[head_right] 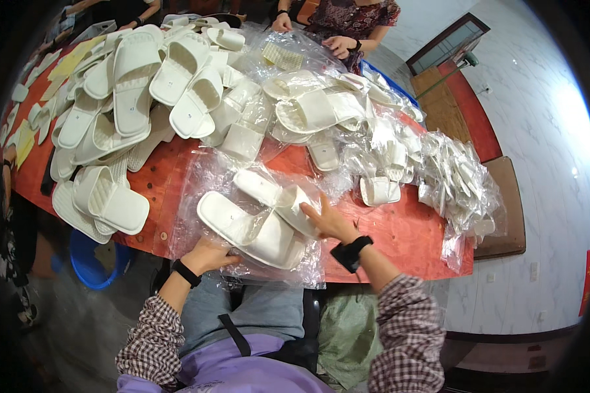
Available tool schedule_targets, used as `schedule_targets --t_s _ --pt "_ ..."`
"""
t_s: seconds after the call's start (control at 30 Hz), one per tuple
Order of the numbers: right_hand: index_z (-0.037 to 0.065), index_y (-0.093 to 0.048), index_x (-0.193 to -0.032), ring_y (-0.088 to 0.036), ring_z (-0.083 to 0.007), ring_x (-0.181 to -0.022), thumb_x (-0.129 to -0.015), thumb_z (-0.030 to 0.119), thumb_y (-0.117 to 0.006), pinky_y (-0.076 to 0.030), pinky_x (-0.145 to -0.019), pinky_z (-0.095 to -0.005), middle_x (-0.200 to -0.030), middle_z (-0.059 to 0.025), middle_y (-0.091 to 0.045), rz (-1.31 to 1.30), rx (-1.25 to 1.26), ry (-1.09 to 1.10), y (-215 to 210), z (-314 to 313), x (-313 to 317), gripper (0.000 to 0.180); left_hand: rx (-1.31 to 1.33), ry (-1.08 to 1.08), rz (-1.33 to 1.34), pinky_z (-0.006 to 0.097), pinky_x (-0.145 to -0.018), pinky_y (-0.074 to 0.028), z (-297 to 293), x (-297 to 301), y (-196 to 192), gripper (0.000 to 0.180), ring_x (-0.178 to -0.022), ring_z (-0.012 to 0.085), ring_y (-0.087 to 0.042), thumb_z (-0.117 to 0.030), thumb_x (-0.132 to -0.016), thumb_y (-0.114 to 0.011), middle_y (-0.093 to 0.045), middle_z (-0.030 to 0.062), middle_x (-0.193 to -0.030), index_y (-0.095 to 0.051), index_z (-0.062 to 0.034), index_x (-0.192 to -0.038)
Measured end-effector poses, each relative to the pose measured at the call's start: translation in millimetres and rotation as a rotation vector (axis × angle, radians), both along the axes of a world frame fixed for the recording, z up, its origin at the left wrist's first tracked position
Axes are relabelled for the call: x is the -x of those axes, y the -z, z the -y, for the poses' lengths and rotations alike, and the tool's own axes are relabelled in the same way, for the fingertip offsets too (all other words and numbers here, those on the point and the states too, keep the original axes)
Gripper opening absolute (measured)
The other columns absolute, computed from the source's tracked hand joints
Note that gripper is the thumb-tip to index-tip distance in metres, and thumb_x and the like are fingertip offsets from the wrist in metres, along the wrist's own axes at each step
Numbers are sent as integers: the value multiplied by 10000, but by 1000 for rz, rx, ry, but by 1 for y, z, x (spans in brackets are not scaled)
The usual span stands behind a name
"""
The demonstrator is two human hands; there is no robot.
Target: Pairing white slippers and placing them into clear plastic bags on a work table.
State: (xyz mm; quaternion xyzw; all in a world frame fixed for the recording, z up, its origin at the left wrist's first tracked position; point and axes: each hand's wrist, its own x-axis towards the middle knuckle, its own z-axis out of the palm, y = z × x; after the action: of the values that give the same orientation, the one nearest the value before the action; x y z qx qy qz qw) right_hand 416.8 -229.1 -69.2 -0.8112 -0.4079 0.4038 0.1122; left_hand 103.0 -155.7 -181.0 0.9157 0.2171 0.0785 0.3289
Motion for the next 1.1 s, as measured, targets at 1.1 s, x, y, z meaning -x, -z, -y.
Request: schedule_targets --t_s 1.1 --pt "161 -542 -1344 -574 -282 -807 -900 212 -636 -468 -714 -397 -919 -153 -576 293 -651 98 90 107 34 457 -60 -687 -254 519 -826 -477 -87 30 -25 535 -994 431 -618 -455 -849 -626 -650 280 -1013 -593 55 -1005"
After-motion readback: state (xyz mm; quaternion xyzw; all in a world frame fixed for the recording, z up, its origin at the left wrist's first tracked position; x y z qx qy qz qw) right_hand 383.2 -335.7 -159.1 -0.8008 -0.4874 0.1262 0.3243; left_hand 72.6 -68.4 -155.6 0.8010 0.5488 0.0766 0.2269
